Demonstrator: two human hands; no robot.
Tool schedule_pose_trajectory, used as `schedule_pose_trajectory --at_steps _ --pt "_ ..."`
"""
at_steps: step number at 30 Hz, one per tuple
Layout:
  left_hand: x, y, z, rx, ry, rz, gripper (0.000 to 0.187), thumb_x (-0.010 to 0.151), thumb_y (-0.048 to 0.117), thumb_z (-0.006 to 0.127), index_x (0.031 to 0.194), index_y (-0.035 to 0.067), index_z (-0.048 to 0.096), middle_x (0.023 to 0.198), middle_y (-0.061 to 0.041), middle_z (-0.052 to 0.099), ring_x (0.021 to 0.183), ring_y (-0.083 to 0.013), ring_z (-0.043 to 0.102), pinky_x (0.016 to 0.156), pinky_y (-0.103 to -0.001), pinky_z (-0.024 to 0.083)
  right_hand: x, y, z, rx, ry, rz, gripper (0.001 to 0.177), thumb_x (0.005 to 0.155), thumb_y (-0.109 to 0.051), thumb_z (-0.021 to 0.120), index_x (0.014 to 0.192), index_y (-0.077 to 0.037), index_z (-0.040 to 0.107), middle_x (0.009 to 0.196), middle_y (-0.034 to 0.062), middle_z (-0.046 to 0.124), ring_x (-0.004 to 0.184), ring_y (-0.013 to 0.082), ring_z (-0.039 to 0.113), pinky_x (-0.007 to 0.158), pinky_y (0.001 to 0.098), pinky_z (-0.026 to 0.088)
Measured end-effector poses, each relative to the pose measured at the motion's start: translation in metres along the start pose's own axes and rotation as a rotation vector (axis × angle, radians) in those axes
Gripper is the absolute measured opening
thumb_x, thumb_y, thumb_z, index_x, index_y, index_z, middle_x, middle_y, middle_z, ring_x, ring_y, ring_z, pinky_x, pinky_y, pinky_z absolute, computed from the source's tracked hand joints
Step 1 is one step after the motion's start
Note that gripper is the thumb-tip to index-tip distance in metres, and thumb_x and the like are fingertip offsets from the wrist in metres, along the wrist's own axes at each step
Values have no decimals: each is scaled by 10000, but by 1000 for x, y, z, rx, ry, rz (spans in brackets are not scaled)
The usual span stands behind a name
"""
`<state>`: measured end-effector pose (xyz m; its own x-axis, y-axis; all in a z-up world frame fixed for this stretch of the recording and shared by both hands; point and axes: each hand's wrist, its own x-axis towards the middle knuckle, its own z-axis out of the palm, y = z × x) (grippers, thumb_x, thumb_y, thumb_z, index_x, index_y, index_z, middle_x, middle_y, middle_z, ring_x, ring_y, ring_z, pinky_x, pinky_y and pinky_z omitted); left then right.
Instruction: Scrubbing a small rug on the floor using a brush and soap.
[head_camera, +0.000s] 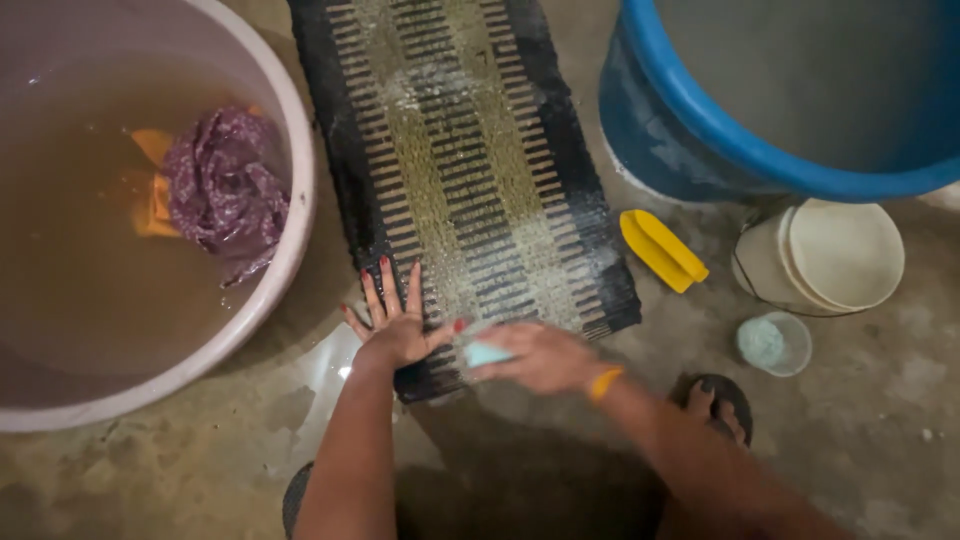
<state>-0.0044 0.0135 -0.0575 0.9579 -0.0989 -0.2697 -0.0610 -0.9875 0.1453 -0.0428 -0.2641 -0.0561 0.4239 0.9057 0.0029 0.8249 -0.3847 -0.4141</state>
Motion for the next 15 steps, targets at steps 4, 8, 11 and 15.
schedule_pose_trajectory --at_steps 4,8,11,15 --pt "-14 12 -46 -218 -478 -122 1667 405 753 858 1604 341 -225 1643 -122 -406 1509 -409 -351 1116 -774 -97 -68 32 -19 -55 174 331 405 953 -300 628 1349 -373 676 1511 71 516 1316 300 553 1049 456 487" --pt "-15 17 -53 -197 -498 -136 1873 271 513 1040 1593 330 -274 1632 -176 -417 1508 -438 -352 1120 -778 -77 -74 13 -11 -209 404 752 450 929 -246 622 1370 -326 669 1549 91 502 1247 356 579 1030 514 466" --pt "-14 19 -58 -188 -506 -138 1871 277 487 1049 1590 330 -274 1634 -187 -407 1511 -445 -341 1125 -779 -75 -53 -6 16 -196 441 808 446 962 -238 627 1391 -361 648 1536 107 498 1269 353 572 1060 507 459" --pt "-14 20 -57 -176 -505 -135 1874 274 496 1050 1590 318 -272 1638 -192 -393 1510 -454 -330 1125 -785 -69 9 -47 3 -115 275 529 518 929 -209 629 1426 -349 599 1584 166 436 1301 348 516 1079 518 414"
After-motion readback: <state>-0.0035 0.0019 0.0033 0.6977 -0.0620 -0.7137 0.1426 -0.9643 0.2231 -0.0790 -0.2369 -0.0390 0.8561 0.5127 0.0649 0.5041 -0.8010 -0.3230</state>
